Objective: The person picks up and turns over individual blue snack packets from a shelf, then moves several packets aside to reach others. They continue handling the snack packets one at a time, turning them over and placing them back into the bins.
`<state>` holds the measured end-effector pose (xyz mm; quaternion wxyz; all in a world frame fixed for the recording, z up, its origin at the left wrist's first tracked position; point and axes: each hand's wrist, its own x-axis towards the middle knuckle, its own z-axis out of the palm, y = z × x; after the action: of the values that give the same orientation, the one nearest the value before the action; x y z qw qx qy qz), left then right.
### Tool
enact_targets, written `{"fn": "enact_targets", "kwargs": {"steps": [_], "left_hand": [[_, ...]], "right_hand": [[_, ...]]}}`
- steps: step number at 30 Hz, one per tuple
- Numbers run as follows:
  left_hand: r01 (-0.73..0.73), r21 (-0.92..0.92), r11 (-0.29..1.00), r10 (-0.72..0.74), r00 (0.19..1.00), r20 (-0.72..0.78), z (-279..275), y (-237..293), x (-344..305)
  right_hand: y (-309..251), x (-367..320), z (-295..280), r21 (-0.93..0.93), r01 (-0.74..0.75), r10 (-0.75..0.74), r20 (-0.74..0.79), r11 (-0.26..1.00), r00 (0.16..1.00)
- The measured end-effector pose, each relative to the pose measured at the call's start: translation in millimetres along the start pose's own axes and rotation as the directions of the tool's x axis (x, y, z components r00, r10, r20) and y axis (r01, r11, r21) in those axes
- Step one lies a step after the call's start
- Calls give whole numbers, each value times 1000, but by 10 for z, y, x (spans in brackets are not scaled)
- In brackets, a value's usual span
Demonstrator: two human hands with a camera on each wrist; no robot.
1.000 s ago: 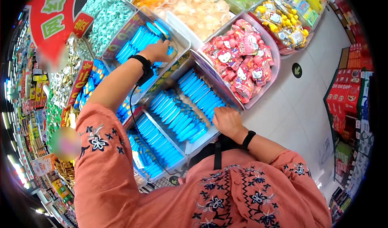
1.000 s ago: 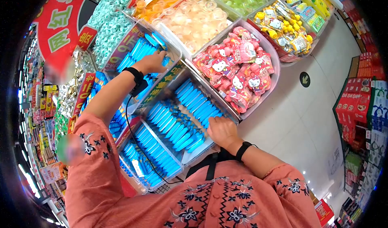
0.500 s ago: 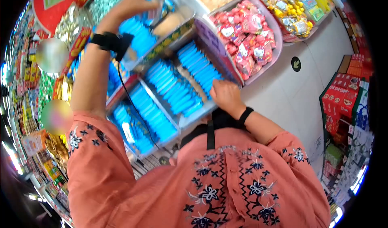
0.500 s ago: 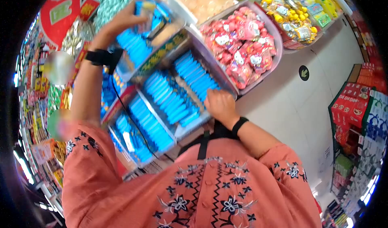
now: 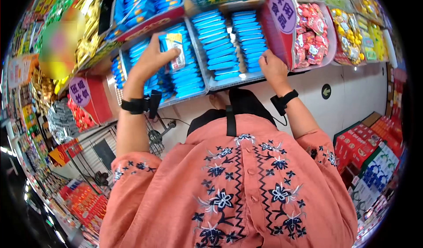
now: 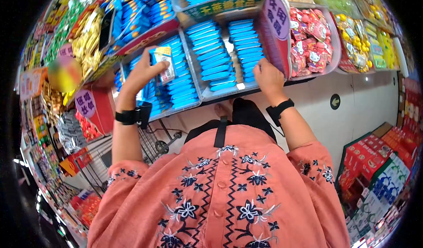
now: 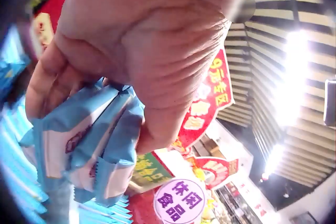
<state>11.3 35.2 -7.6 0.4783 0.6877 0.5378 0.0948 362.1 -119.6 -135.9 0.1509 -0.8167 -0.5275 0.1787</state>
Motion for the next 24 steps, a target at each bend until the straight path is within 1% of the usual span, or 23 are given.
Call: {"fn": "enact_targets", "kwargs": {"steps": [2, 4, 6, 8, 10, 11, 12, 13, 15, 18, 19, 22, 23, 24], "left_hand": [[210, -138, 968, -203, 977, 60, 74, -193, -198], [243, -140, 960, -240, 970, 36, 193, -443, -261], [185, -201, 962, -189, 982, -4, 293, -543, -302], [158, -138, 978, -167, 985, -52, 347, -619, -256], [122, -144, 982, -134, 988, -82, 335, -485, -232], [85, -33, 996, -89, 985, -150, 358, -574, -111], [53, 81, 995, -35, 977, -211, 355, -557, -38], [51, 226, 973, 6, 970, -244, 339, -547, 17], [51, 500, 865, 107, 953, -284, 305, -452, 148], [-20, 656, 754, 216, 951, -220, 206, -296, 318], [-26, 732, 681, 278, 934, -226, 238, -349, 429], [-144, 895, 423, 441, 895, -64, 234, -415, 605], [-147, 915, 375, 495, 867, -63, 264, -448, 642], [-164, 918, 362, 517, 854, -51, 272, -471, 666]], "right_hand": [[-4, 15, 2, -42, -32, 34, 43, 999, 998], [-22, 37, -17, -44, -49, 52, 51, 998, 997], [-7, 33, 2, -52, -54, 57, 53, 997, 997], [-12, 38, 22, -104, -58, 64, 47, 993, 997], [-5, 18, 46, -128, -55, 58, 20, 990, 998], [-16, 20, 61, -144, -53, 56, 22, 988, 998], [-23, 23, 59, -161, -53, 57, 21, 986, 998], [-17, 25, 47, -179, -57, 61, 18, 982, 998], [-26, 21, 42, -190, -71, 74, 7, 979, 997], [-59, -2, 37, -184, -74, 71, -24, 980, 997], [-48, -2, 48, -185, -69, 65, -32, 980, 997], [-37, 10, 61, -190, -50, 39, -63, 981, 997], [-27, 2, 64, -184, -41, 28, -72, 982, 997], [-39, -15, 56, -178, -33, 19, -78, 983, 997]]}}
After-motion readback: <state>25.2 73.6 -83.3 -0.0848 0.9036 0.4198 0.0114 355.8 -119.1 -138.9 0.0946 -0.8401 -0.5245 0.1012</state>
